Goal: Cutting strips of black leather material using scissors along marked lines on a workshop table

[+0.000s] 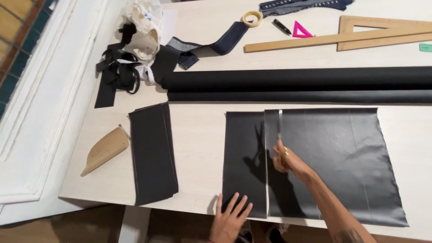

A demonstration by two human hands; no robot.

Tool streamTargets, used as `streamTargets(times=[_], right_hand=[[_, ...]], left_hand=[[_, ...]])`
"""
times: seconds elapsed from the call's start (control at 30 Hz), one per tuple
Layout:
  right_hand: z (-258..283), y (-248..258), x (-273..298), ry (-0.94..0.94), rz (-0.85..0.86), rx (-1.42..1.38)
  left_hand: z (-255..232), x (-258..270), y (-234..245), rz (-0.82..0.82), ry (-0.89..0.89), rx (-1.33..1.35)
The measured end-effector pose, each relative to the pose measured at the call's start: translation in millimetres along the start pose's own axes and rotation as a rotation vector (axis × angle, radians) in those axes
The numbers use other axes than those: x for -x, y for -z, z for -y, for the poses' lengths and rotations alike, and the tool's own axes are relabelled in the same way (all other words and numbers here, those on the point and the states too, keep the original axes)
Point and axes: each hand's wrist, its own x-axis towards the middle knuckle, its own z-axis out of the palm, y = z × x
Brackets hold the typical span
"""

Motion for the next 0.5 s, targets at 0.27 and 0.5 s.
streamTargets(times=[0.27,0.5], right_hand=[[-121.2,29.7,65.0,0.203,-0.394,0.276],[-145.7,1.9,51.8,0.207,-0.457,0.391]], left_hand=[[95.0,11.8,81.2,-0.118,-0.305,-0.065],[151.0,42.1,206.2,-0.513,-0.007,-0.484]])
